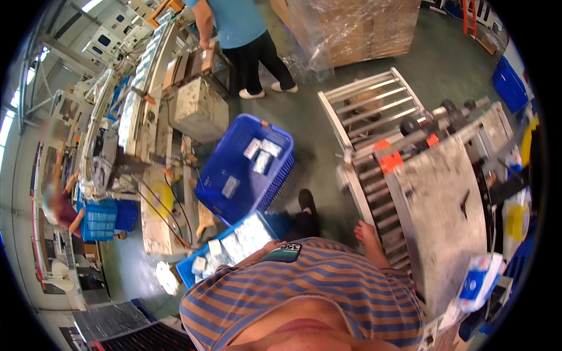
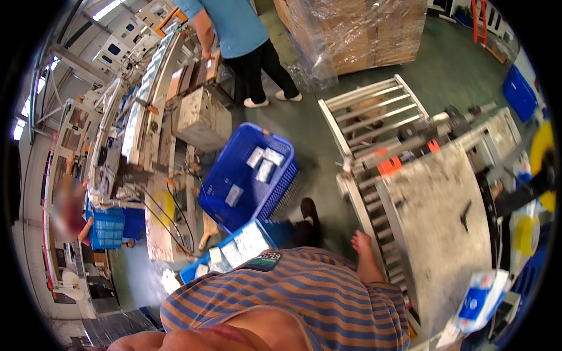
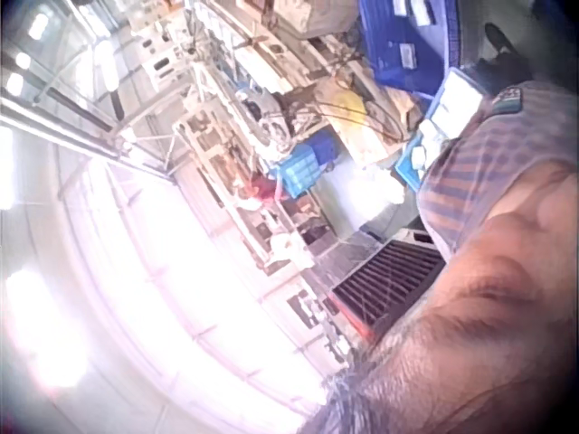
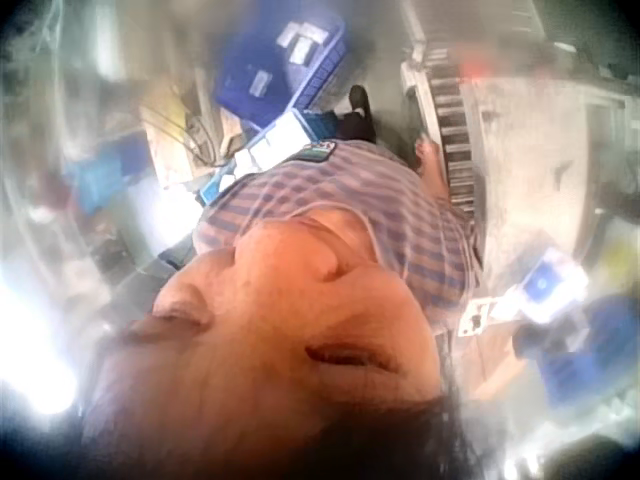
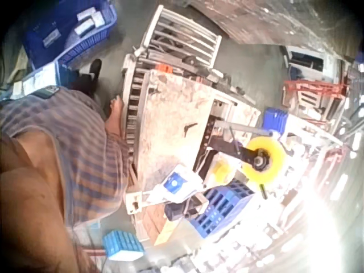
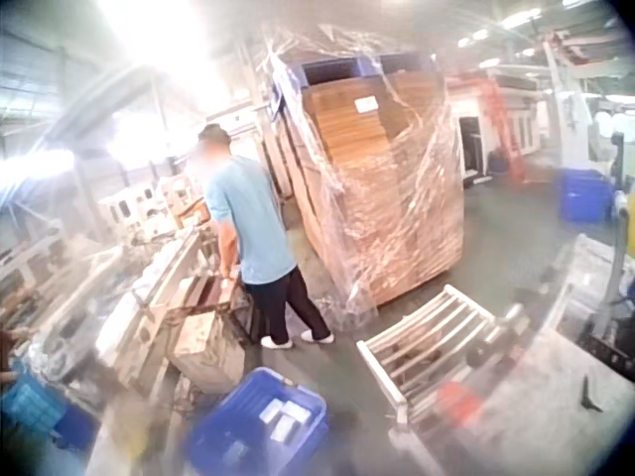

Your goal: The person packs small white packages from a blue bin into a cardboard box. They arrange the items in rows within the box, close the flaps, and place the finished box onto a stack. The process is repeated with a second box.

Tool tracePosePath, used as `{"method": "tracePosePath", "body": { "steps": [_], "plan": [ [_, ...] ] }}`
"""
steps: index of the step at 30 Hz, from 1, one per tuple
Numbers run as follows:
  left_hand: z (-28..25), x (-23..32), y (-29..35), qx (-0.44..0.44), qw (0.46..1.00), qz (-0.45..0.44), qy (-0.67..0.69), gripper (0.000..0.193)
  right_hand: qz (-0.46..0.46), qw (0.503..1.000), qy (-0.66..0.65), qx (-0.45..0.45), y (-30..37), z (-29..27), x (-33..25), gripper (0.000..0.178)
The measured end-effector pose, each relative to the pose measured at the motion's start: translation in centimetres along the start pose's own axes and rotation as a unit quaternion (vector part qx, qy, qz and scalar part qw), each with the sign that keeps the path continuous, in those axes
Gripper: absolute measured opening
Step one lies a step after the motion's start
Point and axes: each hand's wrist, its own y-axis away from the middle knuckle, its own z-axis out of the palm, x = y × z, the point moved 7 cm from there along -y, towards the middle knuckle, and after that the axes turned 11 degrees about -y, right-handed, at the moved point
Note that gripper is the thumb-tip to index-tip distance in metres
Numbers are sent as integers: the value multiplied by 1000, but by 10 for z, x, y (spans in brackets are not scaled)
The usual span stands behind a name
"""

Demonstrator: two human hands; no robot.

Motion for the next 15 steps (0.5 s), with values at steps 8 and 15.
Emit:
{"method": "tracePosePath", "body": {
  "steps": [8, 15],
  "plan": [
    [-313, 115, -54, 302, 929, -56, 208, 44, -73, 981, 140, -110, -66, 211, -111, 25],
    [-348, 148, -92, 294, 919, -51, 259, 34, -111, 932, 302, -165, -94, 417, -264, 28]
  ]
}}
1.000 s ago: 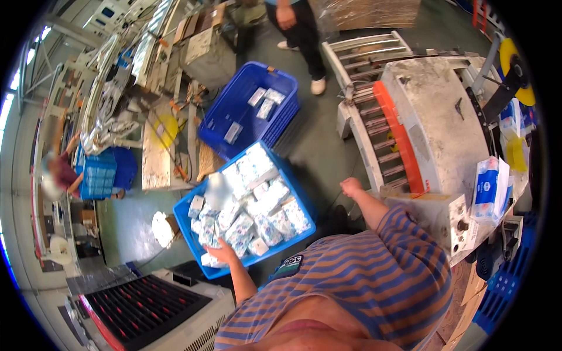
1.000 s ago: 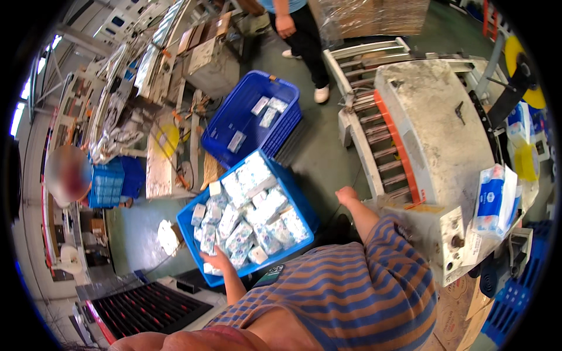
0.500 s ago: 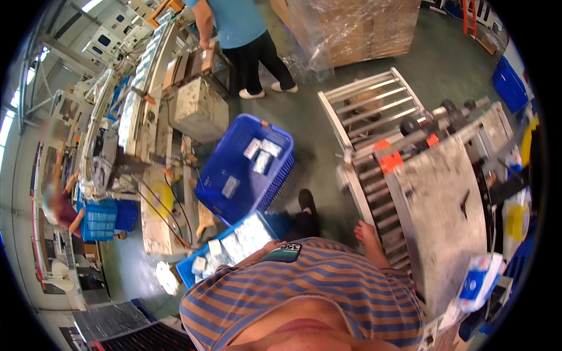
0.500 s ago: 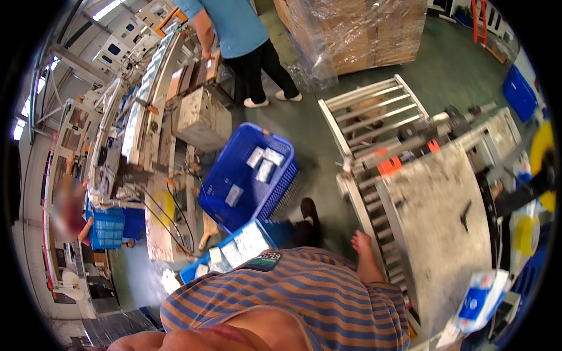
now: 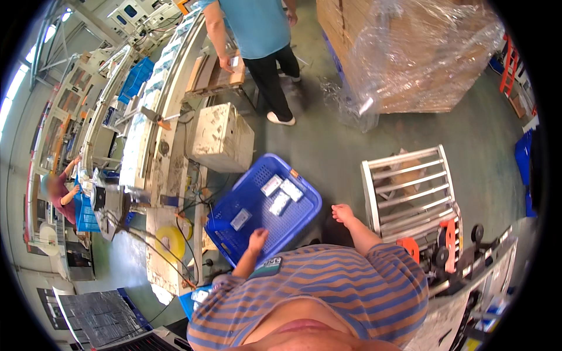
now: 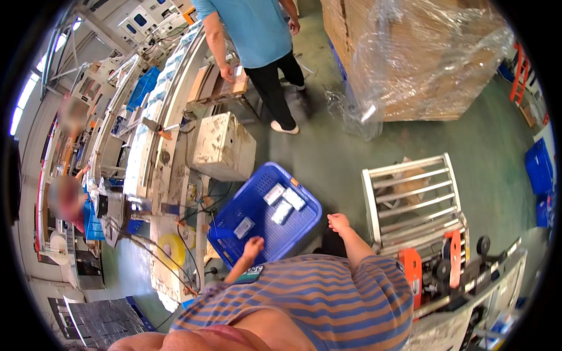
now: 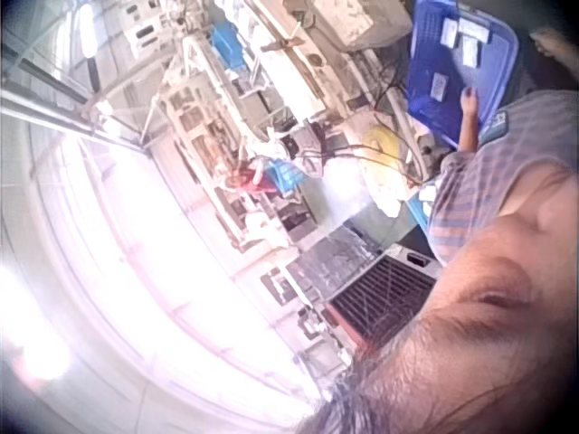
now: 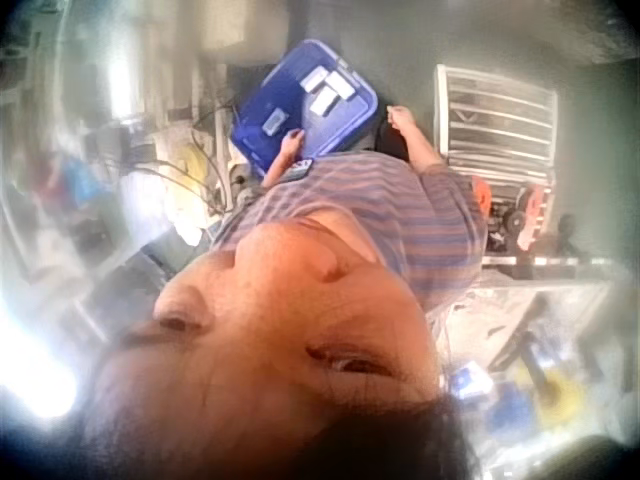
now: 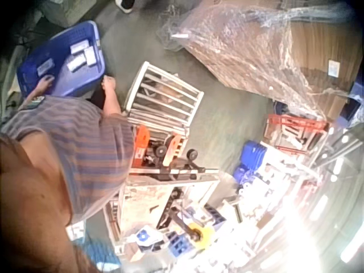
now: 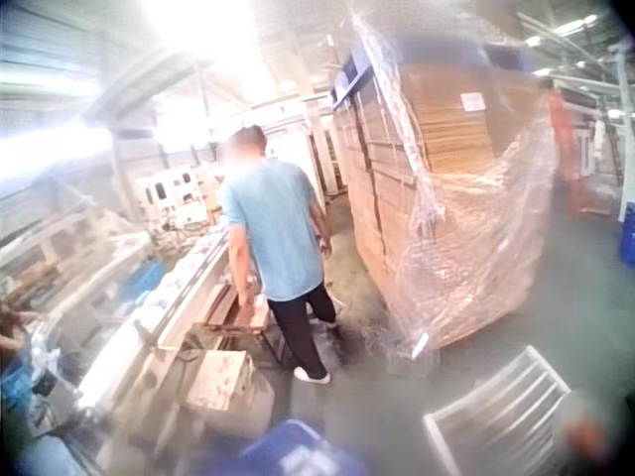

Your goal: The person packs small white packages from a blue bin into a cardboard box. They arrange the items in rows within the box, close the flaps, and place the finished box onto a stack. The process is repeated with a second box.

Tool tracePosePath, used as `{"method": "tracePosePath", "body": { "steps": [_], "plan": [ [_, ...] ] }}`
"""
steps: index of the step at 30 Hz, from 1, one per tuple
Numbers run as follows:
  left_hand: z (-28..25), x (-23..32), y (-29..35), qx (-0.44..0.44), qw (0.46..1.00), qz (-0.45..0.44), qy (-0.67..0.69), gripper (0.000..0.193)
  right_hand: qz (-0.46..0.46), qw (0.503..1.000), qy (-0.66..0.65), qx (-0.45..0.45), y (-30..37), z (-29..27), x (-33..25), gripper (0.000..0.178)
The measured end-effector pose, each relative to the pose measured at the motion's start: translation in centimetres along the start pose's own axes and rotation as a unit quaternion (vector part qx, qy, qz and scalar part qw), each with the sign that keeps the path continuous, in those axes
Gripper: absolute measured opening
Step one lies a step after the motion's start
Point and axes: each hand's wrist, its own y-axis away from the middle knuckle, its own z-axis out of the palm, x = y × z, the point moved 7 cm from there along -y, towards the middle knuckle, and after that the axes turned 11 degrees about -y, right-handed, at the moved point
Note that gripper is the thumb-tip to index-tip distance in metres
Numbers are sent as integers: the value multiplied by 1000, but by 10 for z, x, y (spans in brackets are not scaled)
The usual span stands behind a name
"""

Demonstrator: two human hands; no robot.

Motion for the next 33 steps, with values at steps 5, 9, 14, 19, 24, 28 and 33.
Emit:
{"method": "tracePosePath", "body": {
  "steps": [5, 9, 14, 19, 24, 28, 33],
  "plan": [
    [24, -40, -16, -73, 989, -132, 0, 34, 77, 970, 231, 14, -111, -15, -73, 28],
    [28, 32, -90, -7, 981, -185, -54, 42, 84, 957, 277, 7, -206, -36, -145, 30],
    [38, 188, -216, -47, 997, -51, -32, 50, 34, 988, 135, -63, -279, -10, -281, 24],
    [4, 336, -291, 89, 994, 58, 23, 52, 11, 986, 168, 10, -349, -50, -395, 28],
    [-10, 295, -308, 71, 991, -103, -47, 58, 86, 952, 292, 27, -408, -34, -450, 35],
    [-11, 234, -332, 28, 966, -237, -101, 63, 26, 984, 171, -37, -439, 54, -512, 35],
    [-54, 298, -456, -84, 973, -154, -147, 56, -57, 970, 187, -143, -470, 175, -623, 36]
  ]
}}
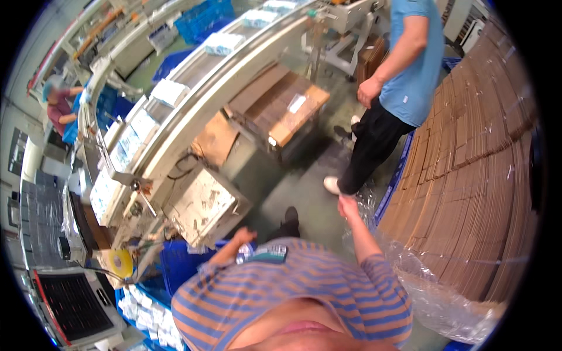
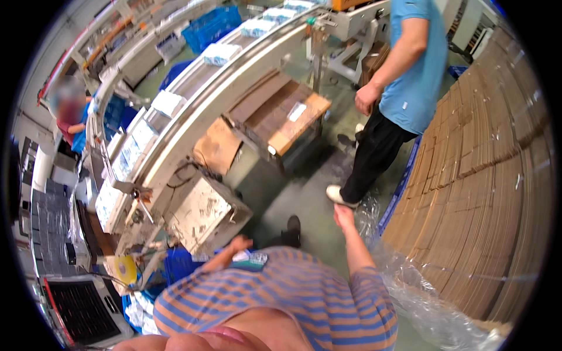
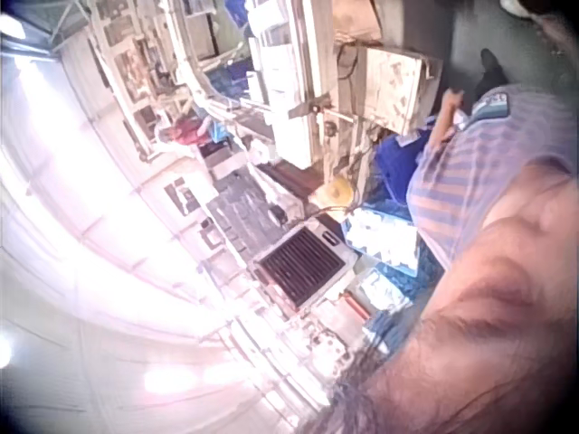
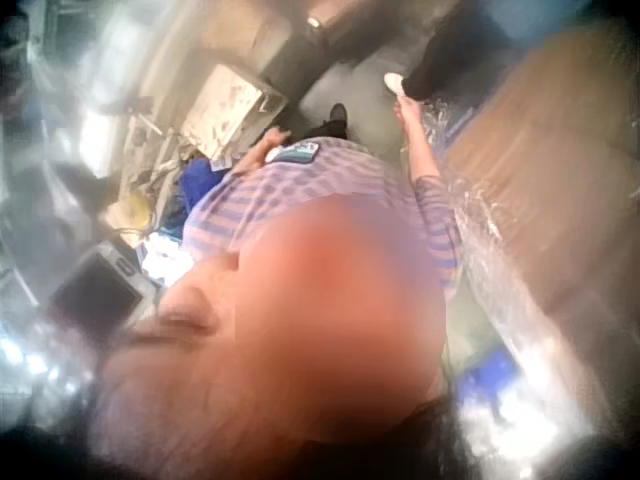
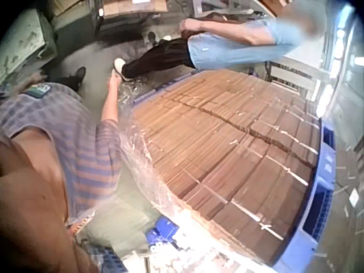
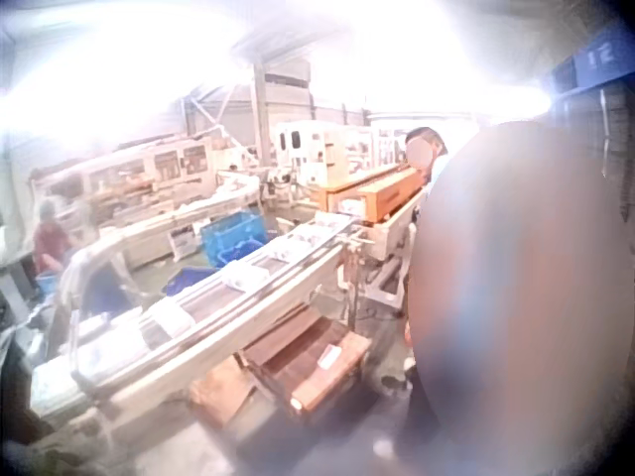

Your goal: The person packs small white packages from a blue bin into a cardboard box. They arrange the items in rows within the box, close the flaps, and place the finished box onto a stack. The process is repeated with a second box.

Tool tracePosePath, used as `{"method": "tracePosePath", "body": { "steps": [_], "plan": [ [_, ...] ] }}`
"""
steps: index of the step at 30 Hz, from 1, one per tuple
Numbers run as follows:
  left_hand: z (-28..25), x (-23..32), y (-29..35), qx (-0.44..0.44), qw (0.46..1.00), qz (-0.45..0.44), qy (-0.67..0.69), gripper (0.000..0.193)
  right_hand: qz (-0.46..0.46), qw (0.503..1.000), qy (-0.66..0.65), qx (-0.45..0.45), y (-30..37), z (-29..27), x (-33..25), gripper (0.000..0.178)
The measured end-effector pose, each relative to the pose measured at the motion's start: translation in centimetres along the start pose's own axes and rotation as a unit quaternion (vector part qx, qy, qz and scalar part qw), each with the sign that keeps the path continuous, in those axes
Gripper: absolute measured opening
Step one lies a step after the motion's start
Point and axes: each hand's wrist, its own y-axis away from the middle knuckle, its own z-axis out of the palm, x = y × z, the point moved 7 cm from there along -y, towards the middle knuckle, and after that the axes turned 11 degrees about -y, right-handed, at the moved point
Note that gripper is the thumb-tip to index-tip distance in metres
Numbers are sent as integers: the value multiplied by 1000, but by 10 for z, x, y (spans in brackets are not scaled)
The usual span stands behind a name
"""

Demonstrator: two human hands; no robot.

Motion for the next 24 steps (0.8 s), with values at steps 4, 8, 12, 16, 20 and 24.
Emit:
{"method": "tracePosePath", "body": {
  "steps": [4, 8, 12, 16, 20, 24],
  "plan": [
    [-107, 70, -40, 201, 969, 68, 127, 55, -106, 993, -35, -41, -15, 69, -112, 31],
    [-196, 136, -39, 276, 930, 138, 198, 54, -188, 975, -49, -108, -17, 119, -171, 32],
    [-223, 168, -39, 307, 921, 141, 196, 55, -213, 965, 31, -152, -39, 135, -173, 34],
    [-197, 157, -59, 271, 937, 93, 199, 55, -204, 955, 123, -174, -68, 134, -176, 37],
    [-179, 174, -77, 249, 942, 52, 221, 54, -171, 956, 157, -181, -121, 109, -189, 38],
    [-201, 219, -79, 253, 940, 49, 225, 53, -121, 973, 103, -168, -174, 79, -221, 28]
  ]
}}
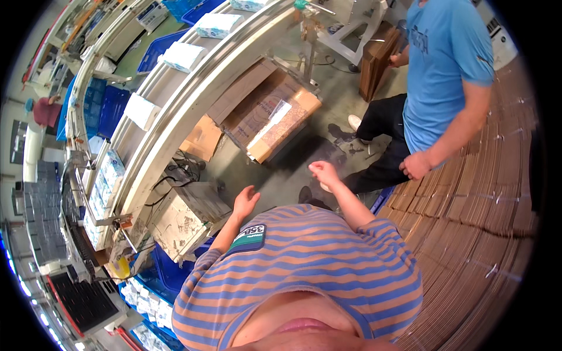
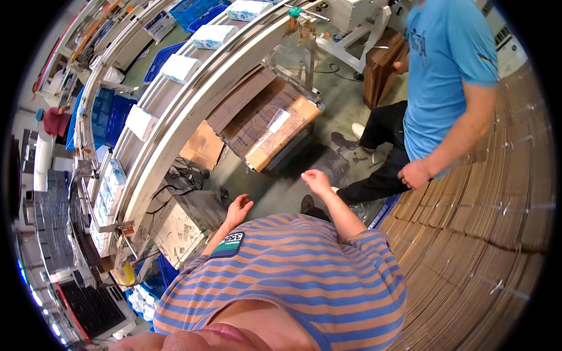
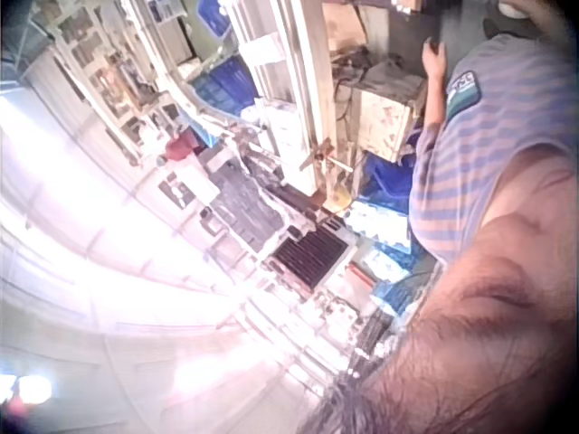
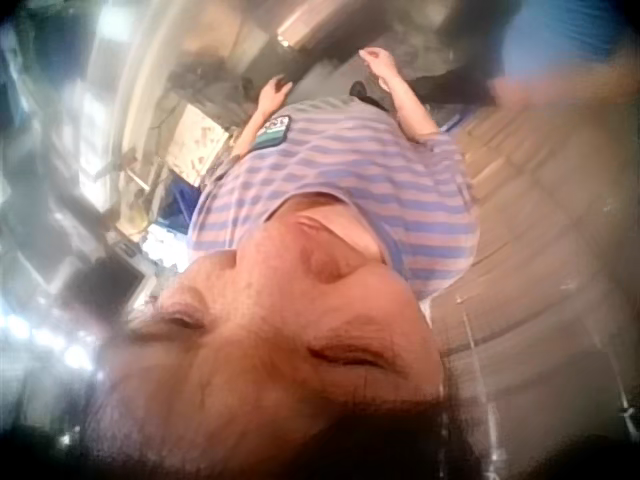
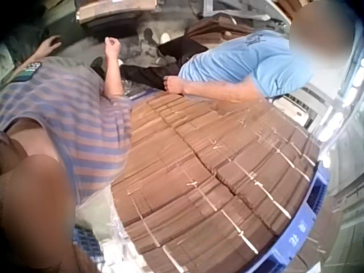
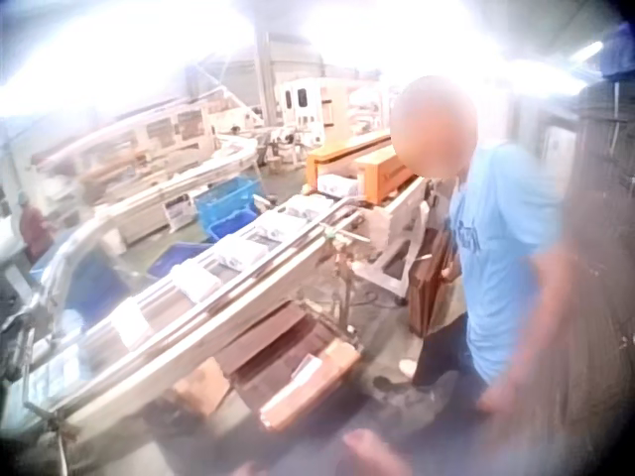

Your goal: The person packs small white packages from a blue bin into a cardboard box. They arrange the items in rows within the box, close the flaps, and place the finished box onto a stack. The process is repeated with a second box.

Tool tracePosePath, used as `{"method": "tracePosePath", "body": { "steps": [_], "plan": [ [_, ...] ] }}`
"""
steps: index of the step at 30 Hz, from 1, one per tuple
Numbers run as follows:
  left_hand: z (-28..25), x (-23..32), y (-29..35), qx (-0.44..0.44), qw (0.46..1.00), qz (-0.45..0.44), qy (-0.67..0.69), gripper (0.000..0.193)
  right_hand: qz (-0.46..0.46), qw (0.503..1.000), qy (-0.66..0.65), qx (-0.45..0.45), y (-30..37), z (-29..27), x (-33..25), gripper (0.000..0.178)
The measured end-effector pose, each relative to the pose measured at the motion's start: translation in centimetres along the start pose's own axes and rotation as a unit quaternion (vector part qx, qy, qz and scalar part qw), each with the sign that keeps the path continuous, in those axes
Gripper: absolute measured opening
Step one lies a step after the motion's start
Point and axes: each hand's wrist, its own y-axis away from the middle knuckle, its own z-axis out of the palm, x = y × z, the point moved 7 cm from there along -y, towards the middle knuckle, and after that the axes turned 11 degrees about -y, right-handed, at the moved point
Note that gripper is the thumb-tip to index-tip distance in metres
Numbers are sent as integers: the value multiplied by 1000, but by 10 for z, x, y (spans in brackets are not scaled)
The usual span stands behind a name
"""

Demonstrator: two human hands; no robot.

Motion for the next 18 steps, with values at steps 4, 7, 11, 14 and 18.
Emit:
{"method": "tracePosePath", "body": {
  "steps": [4, 7, 11, 14, 18],
  "plan": [
    [-6, 27, -16, 32, 999, -20, 5, 52, 104, 984, 137, 57, -61, -94, 63, 45],
    [-20, 6, -16, 80, 992, -85, 48, 50, 206, 914, 285, 202, -74, -147, 76, 63],
    [-32, 1, -38, 106, 988, -112, 32, 50, 156, 929, 191, 276, -108, -181, 28, 78],
    [-20, 24, -96, 69, 995, -72, 8, 49, -20, 882, 84, 464, -142, -243, -39, 105],
    [1, 79, -176, 10, 1000, -6, -13, 49, -4, 748, 75, 660, -139, -304, -156, 125]
  ]
}}
